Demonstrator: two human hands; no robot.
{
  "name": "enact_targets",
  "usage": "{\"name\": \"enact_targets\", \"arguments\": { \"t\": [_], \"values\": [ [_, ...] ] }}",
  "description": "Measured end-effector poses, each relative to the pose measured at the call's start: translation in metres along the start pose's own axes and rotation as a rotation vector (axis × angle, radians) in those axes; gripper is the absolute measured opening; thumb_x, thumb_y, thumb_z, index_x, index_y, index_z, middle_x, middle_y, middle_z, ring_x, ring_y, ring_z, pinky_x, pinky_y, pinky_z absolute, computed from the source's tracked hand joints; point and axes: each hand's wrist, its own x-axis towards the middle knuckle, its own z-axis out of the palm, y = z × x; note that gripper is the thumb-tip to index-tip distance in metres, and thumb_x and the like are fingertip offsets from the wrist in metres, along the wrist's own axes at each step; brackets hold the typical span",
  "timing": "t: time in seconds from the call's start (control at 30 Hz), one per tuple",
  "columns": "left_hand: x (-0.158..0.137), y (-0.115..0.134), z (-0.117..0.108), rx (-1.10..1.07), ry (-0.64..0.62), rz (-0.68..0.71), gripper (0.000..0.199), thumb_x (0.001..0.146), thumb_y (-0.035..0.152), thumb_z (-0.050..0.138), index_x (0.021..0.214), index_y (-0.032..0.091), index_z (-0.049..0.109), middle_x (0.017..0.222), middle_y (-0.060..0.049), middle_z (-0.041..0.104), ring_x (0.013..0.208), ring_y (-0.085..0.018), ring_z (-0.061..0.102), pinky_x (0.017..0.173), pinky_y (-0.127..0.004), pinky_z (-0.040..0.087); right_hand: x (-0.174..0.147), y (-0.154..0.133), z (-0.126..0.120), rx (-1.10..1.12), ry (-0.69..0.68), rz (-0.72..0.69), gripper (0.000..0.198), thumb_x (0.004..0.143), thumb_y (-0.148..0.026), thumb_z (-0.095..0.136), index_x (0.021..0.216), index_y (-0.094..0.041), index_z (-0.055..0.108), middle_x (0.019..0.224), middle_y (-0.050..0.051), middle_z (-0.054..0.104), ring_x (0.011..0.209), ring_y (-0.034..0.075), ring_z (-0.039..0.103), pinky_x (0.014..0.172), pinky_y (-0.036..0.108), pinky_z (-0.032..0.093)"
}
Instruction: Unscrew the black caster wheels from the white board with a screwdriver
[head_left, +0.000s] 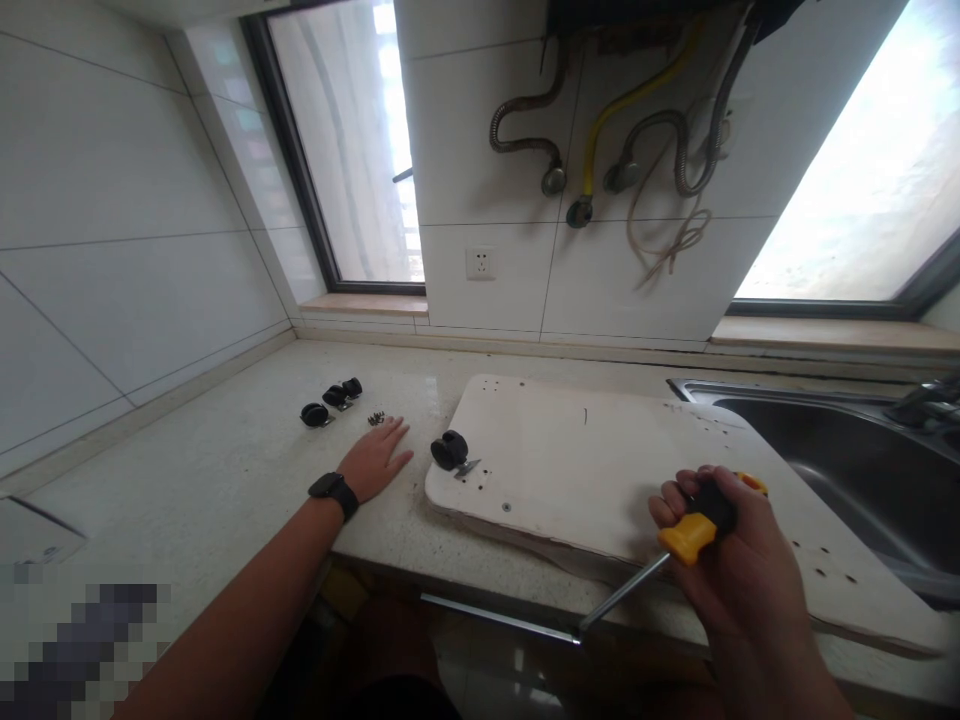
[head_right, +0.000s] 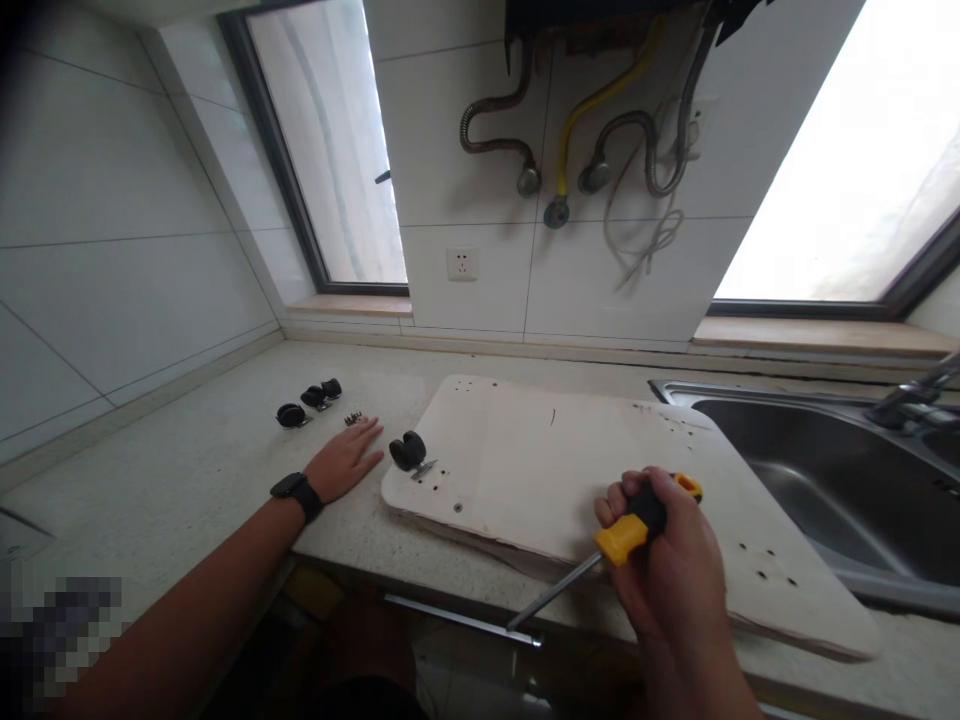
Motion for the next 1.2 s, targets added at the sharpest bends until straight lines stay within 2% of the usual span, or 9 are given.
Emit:
{"name": "enact_targets", "arguments": {
  "t": [0.07,0.17,0.4,0.67,0.83,1.07,1.2],
  "values": [
    [-0.001,0.004,0.009,-0.014,-0.118,0.086,0.071,0.101,0.061,0.044,0.157,0.016,0.046,0.170,-0.012,0.036,0.159,-0.029,0.031,0.131,-0.044,0.023,0.000,0.000,0.000,0.004,-0.004,0.009,0.025,0.063,-0.025,0.080,0.073,-0.019,0.058,0.071,-0.004,0.049,0.055,0.008,0.044,0.042,0.019,0.040],
    [0.009,-0.003,0.019,-0.013,-0.185,0.074,0.081,0.102,0.066,0.037,0.160,0.010,0.040,0.171,-0.017,0.030,0.160,-0.030,0.027,0.131,-0.044,0.020,0.001,0.001,0.001,0.001,-0.011,0.007,0.023,0.064,-0.025,0.079,0.073,-0.019,0.058,0.071,-0.004,0.049,0.055,0.008,0.044,0.042,0.019,0.040],
    [0.039,-0.037,0.024,0.003,-0.180,-0.024,0.085,0.101,0.067,0.033,0.158,0.005,0.042,0.169,-0.020,0.032,0.160,-0.032,0.026,0.130,-0.043,0.020,0.003,0.000,0.001,-0.016,-0.003,0.015,0.022,0.064,-0.023,0.077,0.072,-0.018,0.058,0.070,-0.004,0.047,0.054,0.008,0.043,0.041,0.019,0.040],
    [0.049,-0.061,0.032,-0.002,-0.143,-0.098,0.085,0.099,0.068,0.033,0.156,0.005,0.044,0.169,-0.021,0.034,0.160,-0.031,0.027,0.130,-0.042,0.020,0.006,0.003,-0.001,-0.016,0.001,0.031,0.020,0.066,-0.023,0.075,0.073,-0.019,0.058,0.071,-0.004,0.046,0.055,0.009,0.043,0.042,0.020,0.040],
    [0.056,-0.071,0.027,-0.011,-0.113,-0.169,0.078,0.100,0.062,0.036,0.150,0.004,0.049,0.166,-0.025,0.038,0.159,-0.033,0.030,0.127,-0.044,0.024,0.006,0.003,-0.001,-0.027,-0.010,0.015,0.018,0.068,-0.023,0.073,0.072,-0.019,0.056,0.070,-0.004,0.045,0.054,0.008,0.042,0.041,0.020,0.040],
    [0.062,-0.077,0.012,-0.010,-0.096,-0.251,0.069,0.102,0.054,0.036,0.146,0.002,0.051,0.161,-0.027,0.043,0.155,-0.033,0.037,0.125,-0.044,0.028,0.008,0.004,-0.002,-0.035,-0.002,0.010,0.019,0.067,-0.023,0.075,0.072,-0.019,0.057,0.072,-0.003,0.044,0.057,0.009,0.043,0.042,0.019,0.041],
    [0.058,-0.057,0.001,-0.014,-0.058,-0.222,0.063,0.103,0.050,0.040,0.145,0.005,0.053,0.159,-0.025,0.049,0.153,-0.032,0.041,0.124,-0.044,0.031,0.008,0.004,0.000,-0.030,0.006,0.019,0.019,0.067,-0.023,0.075,0.073,-0.019,0.057,0.072,-0.003,0.044,0.058,0.009,0.041,0.042,0.020,0.041]
  ]
}}
